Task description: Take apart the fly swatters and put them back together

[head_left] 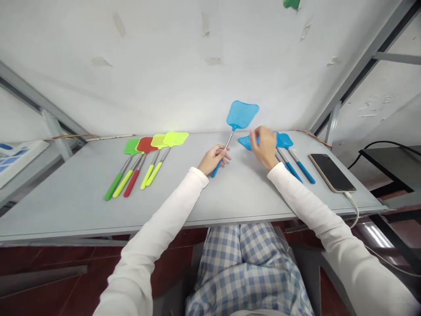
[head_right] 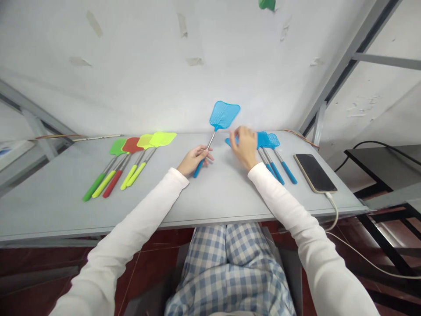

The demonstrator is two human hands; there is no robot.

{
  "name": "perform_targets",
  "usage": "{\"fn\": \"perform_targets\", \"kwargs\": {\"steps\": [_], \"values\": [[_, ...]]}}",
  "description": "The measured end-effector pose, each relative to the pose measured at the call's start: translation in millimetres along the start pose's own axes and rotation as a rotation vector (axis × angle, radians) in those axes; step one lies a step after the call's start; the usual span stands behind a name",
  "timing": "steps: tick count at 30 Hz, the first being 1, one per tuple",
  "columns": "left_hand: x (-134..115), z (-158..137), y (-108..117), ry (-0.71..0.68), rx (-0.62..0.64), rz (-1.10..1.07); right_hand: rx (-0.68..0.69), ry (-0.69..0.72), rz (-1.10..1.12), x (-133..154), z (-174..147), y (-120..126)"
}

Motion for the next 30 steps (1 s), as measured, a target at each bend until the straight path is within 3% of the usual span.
{"fn": "perform_targets", "kwargs": {"steps": [4, 8, 10, 12, 15, 17, 19, 23, 30], "values": [[-10.9, -13.4, -27.6, -0.064, 0.108, 0.132, 0.405, 0.012, 0.250, 19.6, -26.0, -40.3], [-20.0, -19.8, -44.2, -0.169, 0.344, 0.454, 0.549, -0.075, 0.255, 6.9, -29.3, -55.9], [-20.6, -15.1, -36.5, -0.236, 0.376, 0.636, 0.579, -0.048, 0.123, -4.3, -26.1, -58.6], [-16.2, -5.9, -8.0, -0.198, 0.216, 0.868, 0.584, 0.034, -0.080, -14.5, -23.4, -60.7], [-7.0, -5.9, 59.5, 0.052, -0.225, 1.195, 0.567, 0.150, -0.344, -27.5, -22.5, -64.1], [-0.8, -18.1, 100.1, 0.226, -0.470, 1.292, 0.548, 0.176, -0.409, -34.6, -21.8, -64.8], [8.2, -32.5, 130.7, 0.395, -0.608, 1.300, 0.513, 0.188, -0.436, -40.7, -19.7, -64.0], [19.7, -51.4, 158.9, 0.623, -0.671, 1.246, 0.461, 0.176, -0.502, -53.2, -11.8, -62.1], [9.9, -53.3, 161.5, 0.596, -0.666, 1.240, 0.477, 0.090, -0.550, -59.3, -1.5, -47.1]]}}
Point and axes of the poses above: each hand's wrist, its own z-axis towards the middle knuckle, its own y-axis out of the back of the hand, x = y × z, the point moved 7 cm from there along z, towards the middle knuckle, and after that the axes turned 12 degrees about -y, right-handed, at the moved point
